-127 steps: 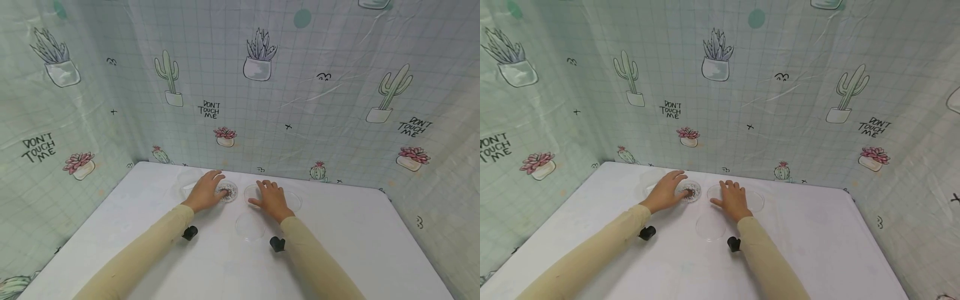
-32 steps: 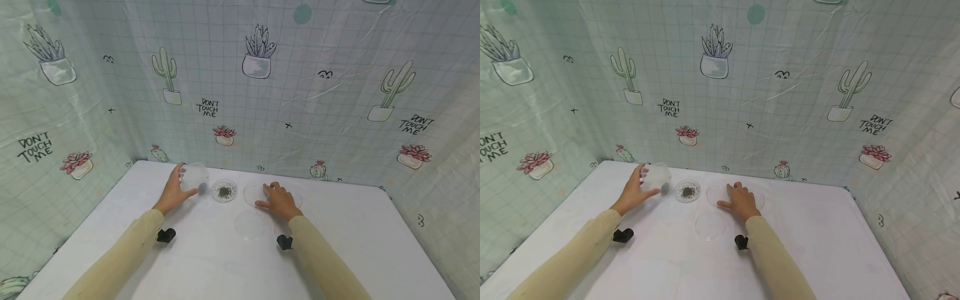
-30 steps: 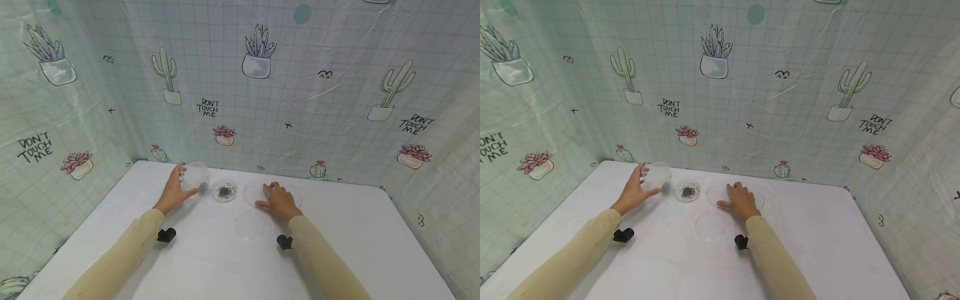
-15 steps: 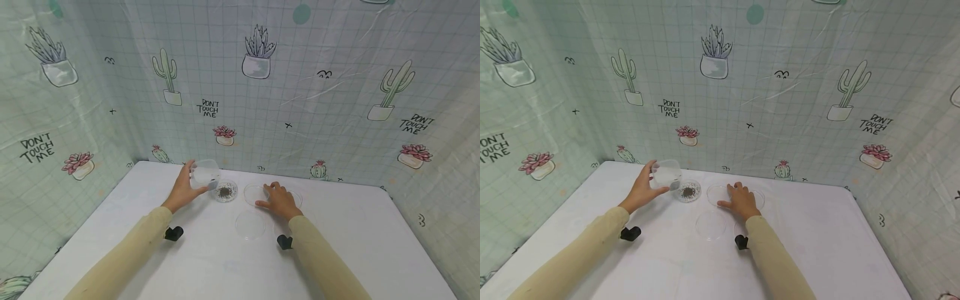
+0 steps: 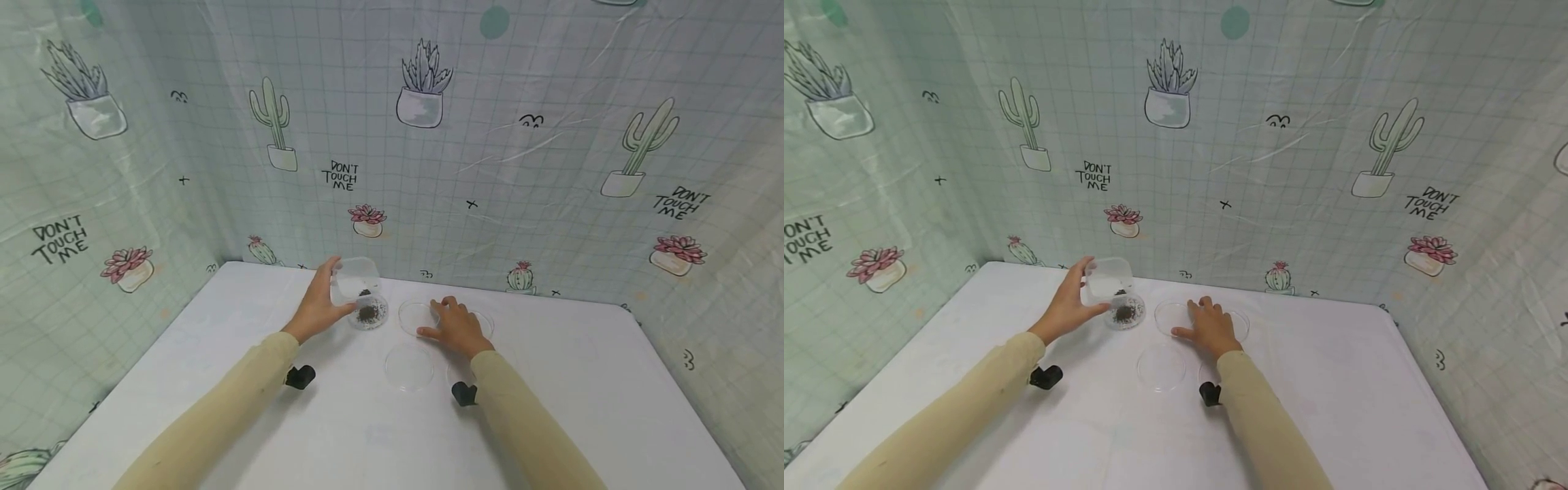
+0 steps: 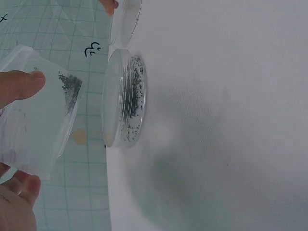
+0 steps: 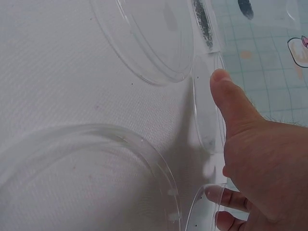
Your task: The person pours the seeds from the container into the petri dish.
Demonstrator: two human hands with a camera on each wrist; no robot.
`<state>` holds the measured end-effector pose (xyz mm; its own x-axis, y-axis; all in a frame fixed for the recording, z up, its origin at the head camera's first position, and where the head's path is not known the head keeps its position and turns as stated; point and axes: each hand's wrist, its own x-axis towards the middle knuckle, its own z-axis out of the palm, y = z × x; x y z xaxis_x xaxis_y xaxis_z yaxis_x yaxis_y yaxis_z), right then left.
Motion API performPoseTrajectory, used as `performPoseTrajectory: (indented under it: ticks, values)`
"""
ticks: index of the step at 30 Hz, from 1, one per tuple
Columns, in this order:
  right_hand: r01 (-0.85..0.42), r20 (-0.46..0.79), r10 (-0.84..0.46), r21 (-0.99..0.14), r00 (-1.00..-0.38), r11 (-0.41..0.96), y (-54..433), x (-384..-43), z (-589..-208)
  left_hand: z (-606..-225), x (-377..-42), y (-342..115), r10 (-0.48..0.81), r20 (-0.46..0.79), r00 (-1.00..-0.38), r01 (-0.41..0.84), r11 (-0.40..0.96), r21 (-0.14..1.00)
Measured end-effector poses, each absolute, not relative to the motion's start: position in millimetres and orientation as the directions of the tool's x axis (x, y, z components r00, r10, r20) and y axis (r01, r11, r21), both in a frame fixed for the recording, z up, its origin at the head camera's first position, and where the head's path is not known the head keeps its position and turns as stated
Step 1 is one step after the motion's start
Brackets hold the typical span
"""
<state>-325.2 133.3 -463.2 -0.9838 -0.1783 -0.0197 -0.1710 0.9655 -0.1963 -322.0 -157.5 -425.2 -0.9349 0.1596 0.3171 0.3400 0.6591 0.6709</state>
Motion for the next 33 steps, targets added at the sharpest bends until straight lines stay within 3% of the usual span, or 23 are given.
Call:
performPoseTrajectory:
  ticks: [33]
  values:
    - [-0.174, -0.022, -0.181, -0.196, -0.983, 0.965, 134, -327, -465, -417, -324, -130, 0.237, 0.346, -0.908, 0.408, 0.696, 0.591]
